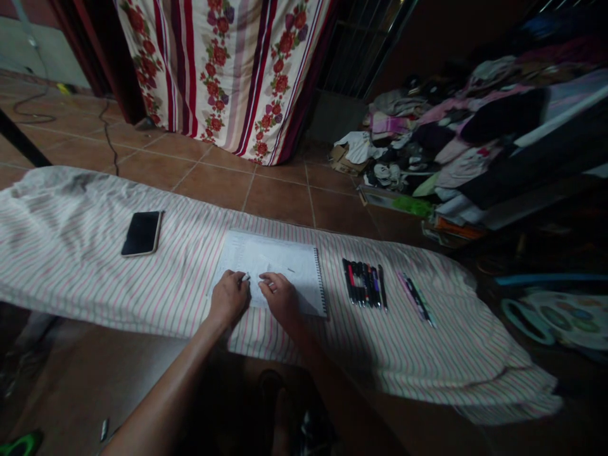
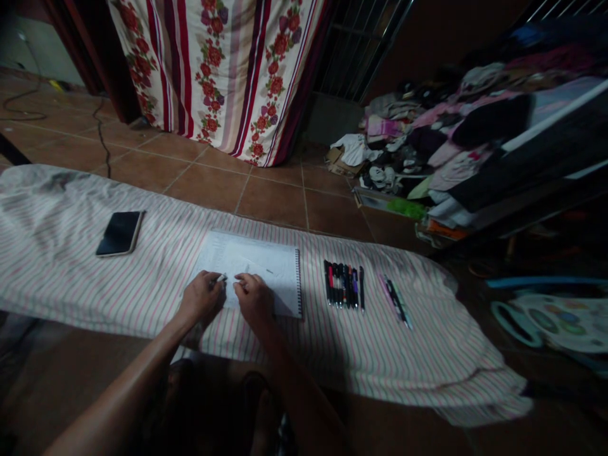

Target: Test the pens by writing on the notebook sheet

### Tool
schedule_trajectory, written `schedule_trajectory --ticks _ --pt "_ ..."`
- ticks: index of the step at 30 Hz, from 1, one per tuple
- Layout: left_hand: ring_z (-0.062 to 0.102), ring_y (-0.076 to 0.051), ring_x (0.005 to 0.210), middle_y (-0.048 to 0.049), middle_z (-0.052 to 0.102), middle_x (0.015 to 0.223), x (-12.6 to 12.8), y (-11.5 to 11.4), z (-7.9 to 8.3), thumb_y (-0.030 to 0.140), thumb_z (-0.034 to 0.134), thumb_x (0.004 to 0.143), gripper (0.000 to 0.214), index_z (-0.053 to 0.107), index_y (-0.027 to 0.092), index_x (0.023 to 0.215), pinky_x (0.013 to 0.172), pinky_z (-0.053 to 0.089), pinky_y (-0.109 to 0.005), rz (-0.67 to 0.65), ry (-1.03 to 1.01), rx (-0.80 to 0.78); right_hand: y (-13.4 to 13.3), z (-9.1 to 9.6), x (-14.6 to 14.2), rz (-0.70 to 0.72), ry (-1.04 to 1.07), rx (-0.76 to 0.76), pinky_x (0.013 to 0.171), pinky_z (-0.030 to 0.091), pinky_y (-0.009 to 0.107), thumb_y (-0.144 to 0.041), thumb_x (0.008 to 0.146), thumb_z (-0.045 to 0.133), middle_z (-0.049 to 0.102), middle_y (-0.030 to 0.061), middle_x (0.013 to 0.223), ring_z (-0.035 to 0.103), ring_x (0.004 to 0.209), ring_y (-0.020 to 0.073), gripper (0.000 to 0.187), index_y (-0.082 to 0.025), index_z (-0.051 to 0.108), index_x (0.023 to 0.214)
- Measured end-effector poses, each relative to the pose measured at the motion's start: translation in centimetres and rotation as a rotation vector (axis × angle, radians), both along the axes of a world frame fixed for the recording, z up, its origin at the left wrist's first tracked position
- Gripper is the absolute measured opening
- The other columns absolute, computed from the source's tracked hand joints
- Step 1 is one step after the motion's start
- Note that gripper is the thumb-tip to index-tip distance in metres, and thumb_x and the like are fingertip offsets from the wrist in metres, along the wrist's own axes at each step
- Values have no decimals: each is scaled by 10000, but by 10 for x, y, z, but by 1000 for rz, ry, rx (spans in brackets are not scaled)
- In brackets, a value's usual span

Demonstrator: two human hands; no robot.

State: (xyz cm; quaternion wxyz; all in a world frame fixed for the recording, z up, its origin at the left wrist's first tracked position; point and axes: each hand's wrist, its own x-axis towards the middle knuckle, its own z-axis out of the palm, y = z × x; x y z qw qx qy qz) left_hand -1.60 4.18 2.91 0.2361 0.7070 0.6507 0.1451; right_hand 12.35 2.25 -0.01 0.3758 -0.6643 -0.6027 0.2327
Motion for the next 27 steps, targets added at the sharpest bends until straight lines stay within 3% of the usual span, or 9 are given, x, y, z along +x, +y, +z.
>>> schedule_trajectory --ticks 6,18,23,27 --pt "601 -201 940 -114 633 1009 -3 2 0 259 419 859 323 607 122 1084 801 414 -261 -7 9 1 18 5 -19 89 -230 38 653 441 230 -227 789 534 600 36 867 551 661 121 199 -222 646 954" --pt "612 -210 938 -130 660 990 -11 2 2 264 405 862 324 612 118 1064 784 418 -268 -25 11 -14 22 0 -25 141 -395 24 734 430 253 -135 799 475 606 64 876 568 805 165 193 -188 621 914" --pt "606 -209 959 -126 662 1008 -12 1 3 263 405 868 322 611 119 1069 802 413 -267 -32 5 -12 25 10 -11 81 -432 38 719 414 243 -141 791 475 627 47 860 572 800 159 199 -196 605 931" --pt "593 -214 1000 -127 655 1049 -10 0 2 261 420 864 336 589 112 1113 840 406 -273 -25 -2 -18 37 23 17 -75 -464 15 695 399 236 -180 800 481 649 26 893 583 823 155 184 -209 603 935"
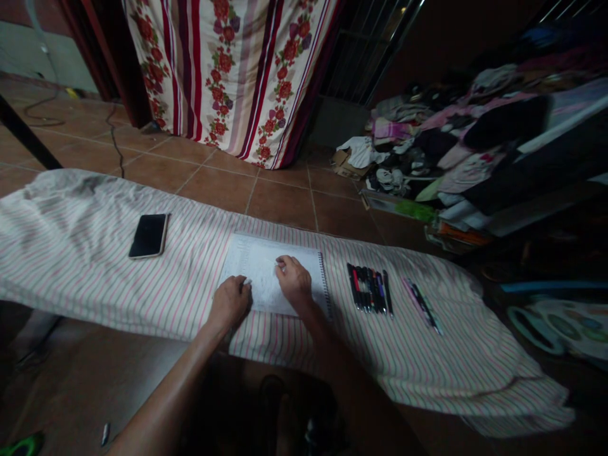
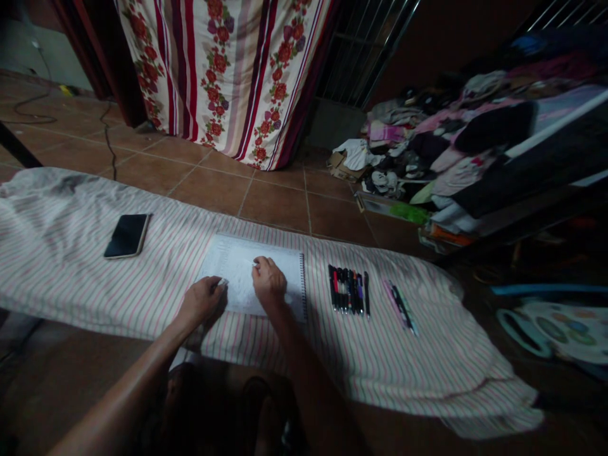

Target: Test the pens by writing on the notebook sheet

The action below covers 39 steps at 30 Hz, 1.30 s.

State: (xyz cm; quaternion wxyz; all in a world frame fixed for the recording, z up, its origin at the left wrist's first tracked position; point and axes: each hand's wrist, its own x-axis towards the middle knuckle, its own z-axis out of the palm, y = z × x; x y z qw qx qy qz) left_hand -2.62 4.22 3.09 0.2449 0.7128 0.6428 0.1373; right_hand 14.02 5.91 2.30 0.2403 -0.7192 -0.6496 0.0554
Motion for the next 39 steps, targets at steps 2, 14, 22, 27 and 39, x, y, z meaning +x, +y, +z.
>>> schedule_trajectory --ticks 2,14,22,27,39 --pt "593 -224 1005 -131 655 1062 1 0 0 265 424 861 341 587 118 1121 850 408 -290 6 -5 -8 7 2 14 -67 -18 -32 693 395 241 -171 795 485 660 27 907 589 835 160 183 -205 608 925" --pt "604 -246 1012 -116 664 1090 2 -1 14 291 442 850 347 607 176 1133 841 432 -330 52 -139 -67 13 -9 37 -50 54 -42 760 423 239 -179 790 487 665 37 868 597 822 150 196 -210 677 823" --pt "642 -176 879 -69 712 897 1 0 16 207 408 855 373 555 147 1193 791 462 -271 -10 -300 -71 -21 6 3 91 581 56 705 480 264 -310 774 495 687 34 820 627 735 154 208 -196 659 830" --pt "627 -160 920 -75 691 1000 7 -7 17 94 423 798 467 485 130 1259 835 459 -262 -100 -357 -73 -32 -1 -24 74 1004 -106 601 489 270 -368 669 590 675 15 664 629 620 154 213 -182 635 763" --pt "611 -227 943 -96 686 995 -6 -14 19 231 481 794 288 648 149 1014 839 437 -314 -211 -342 -67 -42 15 -17 -123 1114 -57 431 328 211 -391 610 632 565 -20 517 455 466 94 272 -150 674 730"
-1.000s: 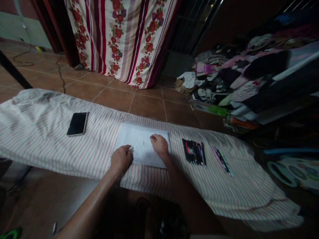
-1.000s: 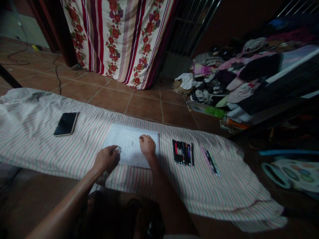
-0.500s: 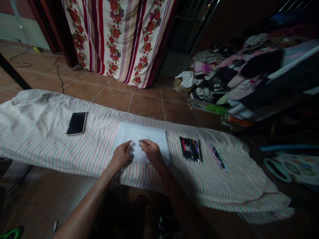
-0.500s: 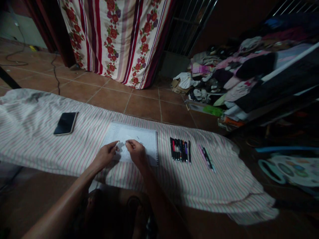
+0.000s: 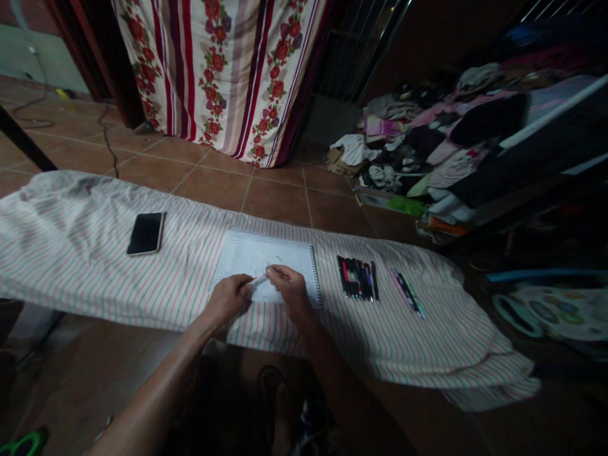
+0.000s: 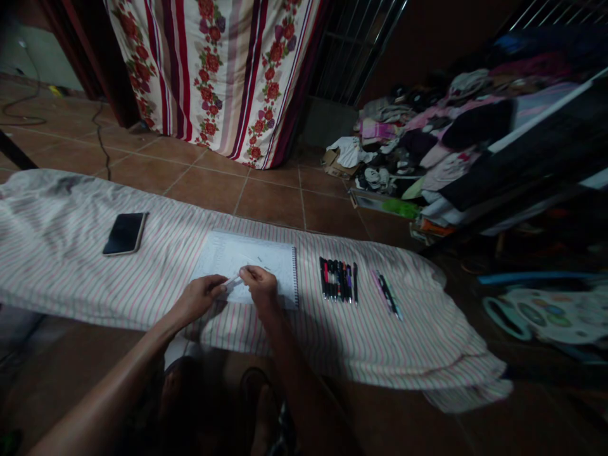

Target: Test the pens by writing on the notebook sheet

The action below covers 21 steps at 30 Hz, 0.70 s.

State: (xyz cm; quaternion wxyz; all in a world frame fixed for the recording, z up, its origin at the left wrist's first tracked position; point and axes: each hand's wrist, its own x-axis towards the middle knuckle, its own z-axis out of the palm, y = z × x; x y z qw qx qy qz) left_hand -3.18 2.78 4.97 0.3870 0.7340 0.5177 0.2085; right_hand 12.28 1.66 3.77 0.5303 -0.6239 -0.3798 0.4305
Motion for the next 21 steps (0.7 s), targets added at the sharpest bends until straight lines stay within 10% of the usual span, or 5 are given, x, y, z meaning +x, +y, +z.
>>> schedule_trajectory --ticks 8,15,21 --pt "619 -165 840 -42 688 863 -2 -2 -7 227 431 811 243 645 161 904 783 477 -267 -31 -123 66 -17 29 -10 75 -385 262 647 471 253 -282 736 566 660 34 787 605 689 150 151 -187 676 776" --pt "468 -190 1180 -83 632 1091 -4 -16 18 182 334 850 302 573 181 1036 1004 370 -385 12 -324 608 -53 85 -30 184 -906 731 757 479 321 -242 838 520 648 46 848 588 805 170 162 -236 630 957" --pt "516 -193 1108 -120 612 1103 -4 -26 14 173 337 849 292 539 140 1059 956 406 -351 18 -314 690 -54 88 -35 185 -979 795 748 482 304 -220 843 512 651 53 823 590 789 166 162 -207 636 946"
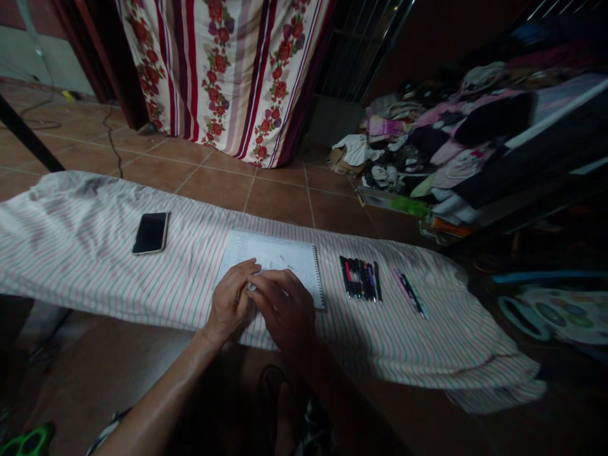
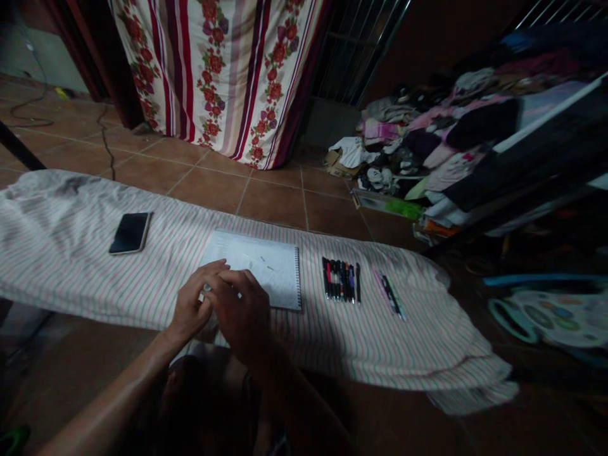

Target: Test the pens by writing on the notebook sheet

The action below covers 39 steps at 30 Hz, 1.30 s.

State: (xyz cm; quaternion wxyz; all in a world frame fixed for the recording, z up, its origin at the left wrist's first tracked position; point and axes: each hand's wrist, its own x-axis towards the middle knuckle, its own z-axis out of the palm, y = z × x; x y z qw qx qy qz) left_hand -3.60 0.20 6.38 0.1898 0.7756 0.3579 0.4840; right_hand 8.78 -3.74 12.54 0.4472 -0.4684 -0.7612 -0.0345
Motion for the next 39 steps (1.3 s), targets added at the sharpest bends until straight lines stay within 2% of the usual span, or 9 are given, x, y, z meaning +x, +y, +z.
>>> schedule_trajectory --ticks 3,7,10,14,18,26,33,36,39 --pt "575 -190 989 -109 644 1002 3 1 -4 229 329 869 280 565 145 994 877 440 -315 -4 147 -163 12 -19 6 -10 130 -175 739 489 288 -224 830 506 654 67 852 604 805 164 196 -180 644 962" --pt "621 -201 897 -94 672 945 10 0 -6 232 320 875 305 543 164 1072 769 458 -298 -43 480 -455 34 -58 29 -195 338 -533 635 491 253 -257 778 530 667 32 812 619 682 142 300 -189 599 1062" --pt "636 -219 877 -104 682 925 15 -2 -6 206 351 851 324 515 158 1127 735 449 -297 39 630 -563 49 -86 55 -370 351 -628 677 482 262 -290 785 503 673 22 785 621 692 146 245 -186 616 976" --pt "636 -224 911 -122 681 967 18 -2 -7 198 334 862 365 466 132 1195 751 440 -298 108 630 -611 64 -105 84 -525 97 -606 715 445 254 -232 761 518 651 40 832 594 700 140 174 -178 640 873" --pt "641 -207 905 -100 692 947 19 1 -7 210 332 875 357 457 145 1203 751 435 -279 175 571 -661 79 -111 94 -555 19 -612 688 412 260 -240 763 532 628 48 861 577 723 153 151 -203 658 837" --pt "642 -198 898 -96 698 944 13 8 -9 242 349 881 373 461 141 1222 747 430 -266 232 477 -722 90 -120 89 -521 -36 -624 659 383 240 -248 744 579 612 41 841 564 761 153 92 -216 661 772" --pt "634 -205 917 -91 699 946 13 9 -9 235 368 872 364 481 150 1207 772 423 -275 233 472 -728 84 -110 88 -505 51 -602 650 405 236 -273 766 519 641 15 744 588 704 145 130 -200 627 770" --pt "637 -209 912 -95 700 936 12 9 -9 234 372 869 360 491 149 1198 771 426 -281 233 456 -737 81 -101 86 -449 234 -594 609 411 231 -317 749 513 627 -8 655 584 633 139 153 -198 607 775" --pt "636 -209 911 -92 703 919 11 10 -8 230 383 864 356 499 146 1190 779 428 -284 231 433 -748 75 -91 83 -313 579 -668 530 384 221 -325 694 541 607 -18 598 536 544 123 194 -182 595 813"
